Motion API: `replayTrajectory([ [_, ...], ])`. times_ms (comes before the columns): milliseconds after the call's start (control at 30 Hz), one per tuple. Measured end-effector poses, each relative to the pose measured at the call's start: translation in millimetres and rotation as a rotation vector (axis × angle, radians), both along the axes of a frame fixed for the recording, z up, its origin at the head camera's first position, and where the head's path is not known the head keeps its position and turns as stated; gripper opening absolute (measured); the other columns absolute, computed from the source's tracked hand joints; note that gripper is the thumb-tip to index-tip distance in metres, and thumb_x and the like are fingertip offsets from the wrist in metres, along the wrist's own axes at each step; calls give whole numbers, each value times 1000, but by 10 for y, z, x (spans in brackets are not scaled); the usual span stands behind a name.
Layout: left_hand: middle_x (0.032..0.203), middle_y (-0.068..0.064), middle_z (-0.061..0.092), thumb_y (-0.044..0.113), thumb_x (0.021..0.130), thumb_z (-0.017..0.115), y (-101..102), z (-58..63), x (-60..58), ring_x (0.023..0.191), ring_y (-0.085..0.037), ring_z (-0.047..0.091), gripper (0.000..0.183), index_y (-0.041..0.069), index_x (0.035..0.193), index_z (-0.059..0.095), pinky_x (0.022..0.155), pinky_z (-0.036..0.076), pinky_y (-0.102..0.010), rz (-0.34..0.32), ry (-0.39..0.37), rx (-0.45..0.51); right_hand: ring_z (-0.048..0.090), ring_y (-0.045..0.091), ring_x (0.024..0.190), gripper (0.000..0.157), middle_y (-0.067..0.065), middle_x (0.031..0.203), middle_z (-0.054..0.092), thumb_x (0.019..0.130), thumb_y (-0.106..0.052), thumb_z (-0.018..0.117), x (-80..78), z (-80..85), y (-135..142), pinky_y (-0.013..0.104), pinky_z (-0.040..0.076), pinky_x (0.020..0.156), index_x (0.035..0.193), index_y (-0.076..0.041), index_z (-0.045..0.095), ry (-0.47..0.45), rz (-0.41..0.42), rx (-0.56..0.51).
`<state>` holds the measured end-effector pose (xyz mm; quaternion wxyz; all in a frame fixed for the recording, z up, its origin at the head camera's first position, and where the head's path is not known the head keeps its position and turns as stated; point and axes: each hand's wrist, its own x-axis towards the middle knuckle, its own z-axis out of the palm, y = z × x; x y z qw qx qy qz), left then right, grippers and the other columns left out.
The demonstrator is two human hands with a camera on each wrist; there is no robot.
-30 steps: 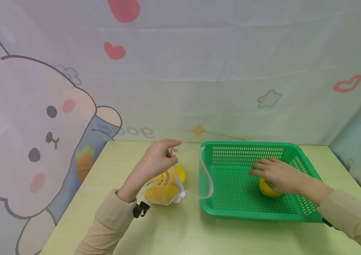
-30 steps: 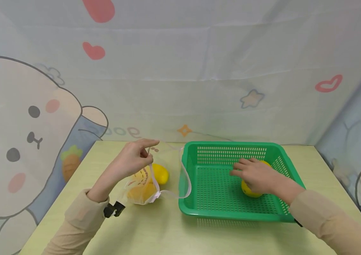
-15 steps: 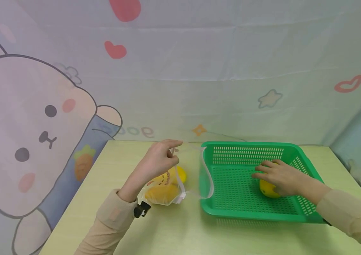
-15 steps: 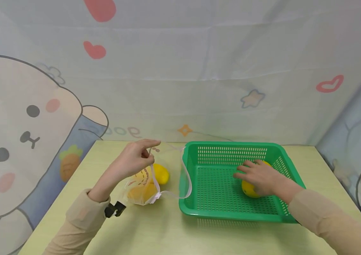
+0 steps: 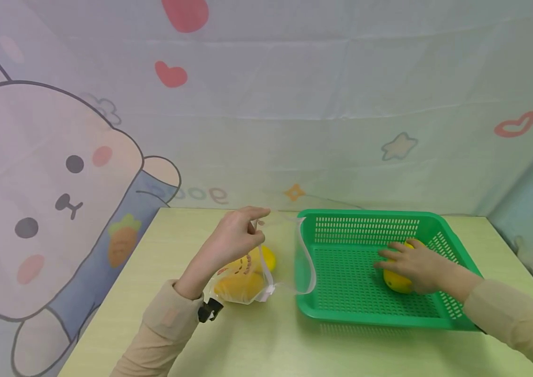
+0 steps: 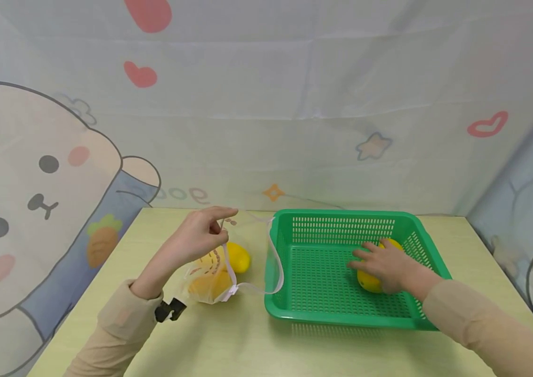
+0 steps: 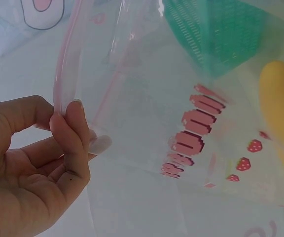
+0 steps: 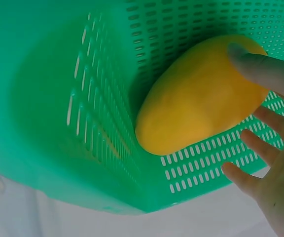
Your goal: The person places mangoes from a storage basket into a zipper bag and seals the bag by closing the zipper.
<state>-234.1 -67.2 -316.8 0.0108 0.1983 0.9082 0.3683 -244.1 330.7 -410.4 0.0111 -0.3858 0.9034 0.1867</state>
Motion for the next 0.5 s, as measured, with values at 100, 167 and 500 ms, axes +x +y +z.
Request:
replayTrajectory([
  [100, 140, -8, 54, 1, 82, 53, 3, -3, -4, 47, -10, 32, 53, 7, 135, 56, 46, 30, -20, 2, 3, -4, 52, 38, 122, 70, 9, 132, 58, 65, -2, 82, 4, -22, -3, 61, 46, 90, 127, -22, 58, 13, 9, 18],
  [167, 139, -8, 55, 1, 82, 53, 6, -2, -3, 48, -10, 34, 53, 8, 135, 56, 46, 30, -20, 4, 2, -6, 52, 37, 121, 67, 9, 130, 58, 66, -3, 82, 3, -38, -1, 61, 47, 90, 126, -22, 59, 16, 13, 23],
  [500, 138, -8, 56, 1, 82, 53, 6, 6, 2, 49, -10, 34, 54, 7, 135, 55, 47, 31, -20, 7, 1, -11, 53, 36, 116, 67, 8, 126, 59, 64, -1, 81, -33, -104, 30, 59, 48, 88, 123, -22, 59, -4, 8, 79],
])
